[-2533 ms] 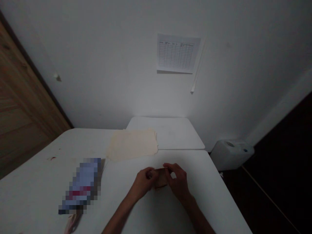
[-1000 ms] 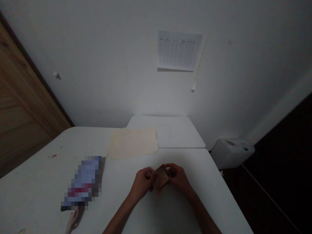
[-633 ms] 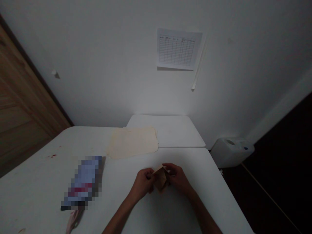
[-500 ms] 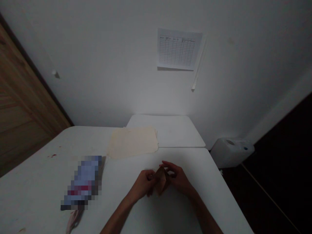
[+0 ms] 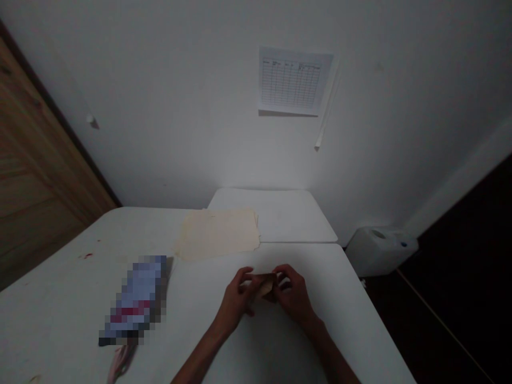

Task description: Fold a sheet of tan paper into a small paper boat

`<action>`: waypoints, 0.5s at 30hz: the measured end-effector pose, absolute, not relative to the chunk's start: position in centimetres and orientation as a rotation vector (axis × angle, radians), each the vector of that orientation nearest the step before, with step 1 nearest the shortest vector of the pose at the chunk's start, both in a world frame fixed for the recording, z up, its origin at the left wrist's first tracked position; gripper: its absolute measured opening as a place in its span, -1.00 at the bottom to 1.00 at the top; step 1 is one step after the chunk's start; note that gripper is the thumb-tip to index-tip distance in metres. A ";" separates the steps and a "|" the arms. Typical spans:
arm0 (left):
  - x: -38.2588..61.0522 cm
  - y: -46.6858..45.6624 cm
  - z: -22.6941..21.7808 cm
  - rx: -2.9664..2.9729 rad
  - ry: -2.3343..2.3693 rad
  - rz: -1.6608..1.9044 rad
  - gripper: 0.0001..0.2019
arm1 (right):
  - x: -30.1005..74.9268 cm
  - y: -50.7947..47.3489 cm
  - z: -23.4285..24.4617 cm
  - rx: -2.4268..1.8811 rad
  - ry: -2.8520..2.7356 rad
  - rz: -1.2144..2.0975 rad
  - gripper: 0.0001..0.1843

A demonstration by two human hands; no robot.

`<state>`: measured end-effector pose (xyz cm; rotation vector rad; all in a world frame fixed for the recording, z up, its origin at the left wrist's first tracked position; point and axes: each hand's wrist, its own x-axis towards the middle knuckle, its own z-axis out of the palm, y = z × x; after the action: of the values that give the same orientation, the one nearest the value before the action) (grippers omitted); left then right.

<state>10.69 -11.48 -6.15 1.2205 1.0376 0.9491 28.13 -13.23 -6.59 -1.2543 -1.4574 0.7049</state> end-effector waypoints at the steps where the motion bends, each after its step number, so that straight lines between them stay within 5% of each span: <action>1: 10.7 -11.6 -6.1 1.240 1.037 0.941 -0.42 | 28.2 -13.2 -6.8 -1.276 -1.459 0.643 -0.84; 15: 10.9 -12.2 -6.3 1.347 1.108 0.935 -0.36 | 27.8 -13.9 -6.6 -1.216 -1.559 0.518 -0.76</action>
<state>10.93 -12.17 -6.30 1.3469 1.1081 0.9352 27.85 -13.87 -6.60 -1.2158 -1.5590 0.5177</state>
